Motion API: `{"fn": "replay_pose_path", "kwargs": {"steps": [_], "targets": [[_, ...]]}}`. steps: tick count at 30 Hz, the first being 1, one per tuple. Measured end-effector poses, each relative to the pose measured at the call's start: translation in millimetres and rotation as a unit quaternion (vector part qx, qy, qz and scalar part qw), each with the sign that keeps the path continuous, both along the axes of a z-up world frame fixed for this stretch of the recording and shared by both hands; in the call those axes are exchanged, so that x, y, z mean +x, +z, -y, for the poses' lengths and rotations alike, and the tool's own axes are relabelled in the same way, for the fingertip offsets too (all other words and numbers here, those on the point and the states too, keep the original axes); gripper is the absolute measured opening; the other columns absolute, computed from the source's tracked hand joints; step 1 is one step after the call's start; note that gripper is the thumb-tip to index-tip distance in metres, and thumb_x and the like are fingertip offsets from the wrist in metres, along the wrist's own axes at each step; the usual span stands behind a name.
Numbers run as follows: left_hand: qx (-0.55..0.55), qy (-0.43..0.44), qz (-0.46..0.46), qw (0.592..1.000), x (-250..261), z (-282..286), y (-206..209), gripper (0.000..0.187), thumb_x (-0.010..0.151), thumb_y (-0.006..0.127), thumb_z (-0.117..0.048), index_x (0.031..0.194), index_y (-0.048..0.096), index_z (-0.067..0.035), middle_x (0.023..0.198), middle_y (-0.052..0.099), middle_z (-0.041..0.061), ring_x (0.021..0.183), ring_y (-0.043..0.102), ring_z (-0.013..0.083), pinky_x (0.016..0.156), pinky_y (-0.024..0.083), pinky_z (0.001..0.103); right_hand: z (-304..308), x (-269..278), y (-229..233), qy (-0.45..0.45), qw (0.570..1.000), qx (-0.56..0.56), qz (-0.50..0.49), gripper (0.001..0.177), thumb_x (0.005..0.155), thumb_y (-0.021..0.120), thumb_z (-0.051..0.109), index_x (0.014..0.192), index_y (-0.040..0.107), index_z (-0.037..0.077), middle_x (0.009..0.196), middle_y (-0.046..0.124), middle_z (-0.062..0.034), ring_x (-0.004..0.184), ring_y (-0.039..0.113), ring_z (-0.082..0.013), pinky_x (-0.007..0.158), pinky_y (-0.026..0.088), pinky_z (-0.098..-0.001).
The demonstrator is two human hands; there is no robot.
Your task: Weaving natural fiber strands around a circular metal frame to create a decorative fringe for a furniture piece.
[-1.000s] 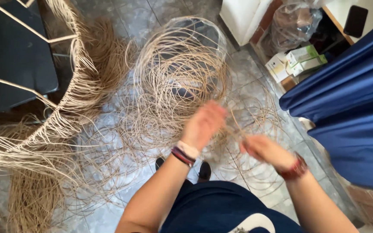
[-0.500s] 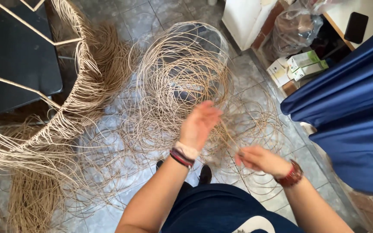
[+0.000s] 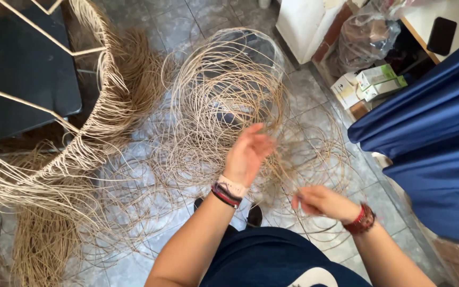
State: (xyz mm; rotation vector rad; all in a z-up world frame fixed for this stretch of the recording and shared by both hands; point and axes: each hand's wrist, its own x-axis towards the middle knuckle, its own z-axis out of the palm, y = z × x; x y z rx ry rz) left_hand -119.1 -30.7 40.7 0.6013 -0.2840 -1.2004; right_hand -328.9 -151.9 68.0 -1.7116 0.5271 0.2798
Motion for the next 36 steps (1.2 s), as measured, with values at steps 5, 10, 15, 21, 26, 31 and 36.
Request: {"fn": "replay_pose_path", "kwargs": {"steps": [5, 10, 15, 21, 26, 31, 36], "targets": [[-0.096, -0.2, 0.426, 0.877, -28.3, -31.0, -98.7, 0.036, 0.109, 0.042, -0.01, 0.092, 0.074, -0.014, 0.082, 0.065, 0.003, 0.078, 0.065, 0.0215, 0.076, 0.053, 0.024, -30.1, 61.6, 82.2, -0.295, 0.939, 0.17, 0.055, 0.03, 0.105, 0.053, 0.029, 0.106, 0.072, 0.006, 0.072, 0.064, -0.0029, 0.059, 0.056, -0.0082, 0.053, 0.045, -0.0223], [-0.014, -0.329, 0.444, 0.833, -34.7, -8.1, -84.8, 0.032, 0.094, 0.046, -0.011, 0.124, 0.055, -0.018, 0.111, 0.061, 0.002, 0.111, 0.059, 0.0209, 0.1, 0.048, 0.038, 16.8, 54.2, -26.7, -0.243, 0.934, 0.238, 0.113, 0.035, 0.102, 0.045, 0.025, 0.115, 0.067, 0.001, 0.061, 0.054, -0.0012, 0.045, 0.046, -0.0102, 0.04, 0.037, -0.024], [0.001, 0.007, -0.092, 0.996, 0.3, 4.3, -24.8, 0.04, 0.104, 0.046, -0.022, 0.141, 0.057, -0.01, 0.114, 0.072, 0.023, 0.107, 0.072, 0.0341, 0.093, 0.059, 0.046, -8.7, 8.7, -31.3, -0.117, 0.983, 0.136, 0.033, 0.033, 0.1, 0.046, 0.014, 0.099, 0.074, -0.003, 0.058, 0.06, -0.005, 0.044, 0.048, -0.0095, 0.041, 0.033, -0.0217], [0.12, -0.011, 0.152, 0.981, -56.2, -17.7, -82.1, 0.022, 0.107, 0.039, -0.014, 0.094, 0.056, -0.011, 0.05, 0.048, 0.0, 0.038, 0.047, 0.0117, 0.034, 0.03, 0.024, 9.3, 61.5, -20.9, -0.242, 0.922, 0.25, 0.171, 0.045, 0.104, 0.042, 0.021, 0.133, 0.058, -0.009, 0.121, 0.07, -0.0334, 0.104, 0.073, -0.0448, 0.084, 0.059, -0.0622], [0.097, -0.226, 0.508, 0.826, -45.9, -33.5, -79.2, 0.024, 0.09, 0.057, -0.003, 0.112, 0.065, -0.007, 0.1, 0.071, 0.017, 0.102, 0.068, 0.0381, 0.095, 0.053, 0.048, 18.8, 82.9, -23.5, -0.285, 0.922, 0.204, 0.164, 0.029, 0.106, 0.04, 0.019, 0.108, 0.066, 0.005, 0.06, 0.041, 0.0062, 0.042, 0.038, -0.0038, 0.032, 0.03, -0.0158], [0.037, 0.038, 0.083, 0.995, 6.7, 4.2, 36.3, 0.021, 0.098, 0.053, -0.02, 0.102, 0.071, -0.012, 0.081, 0.073, 0.008, 0.081, 0.073, 0.0203, 0.086, 0.058, 0.034, -10.5, 22.5, -50.2, -0.181, 0.973, -0.101, 0.103, 0.033, 0.104, 0.046, 0.021, 0.085, 0.071, 0.014, 0.05, 0.054, 0.0009, 0.045, 0.052, -0.0131, 0.045, 0.041, -0.0263], [0.034, 0.216, -0.079, 0.972, 28.5, 8.4, 48.7, 0.022, 0.113, 0.034, -0.029, 0.096, 0.047, -0.02, 0.065, 0.012, -0.014, 0.044, 0.018, 0.0015, 0.037, 0.017, 0.016, -25.1, -0.4, -45.6, -0.125, 0.98, -0.145, 0.056, 0.034, 0.104, 0.046, 0.028, 0.096, 0.076, 0.014, 0.052, 0.057, -0.0046, 0.05, 0.054, -0.0204, 0.053, 0.048, -0.0337]]}}
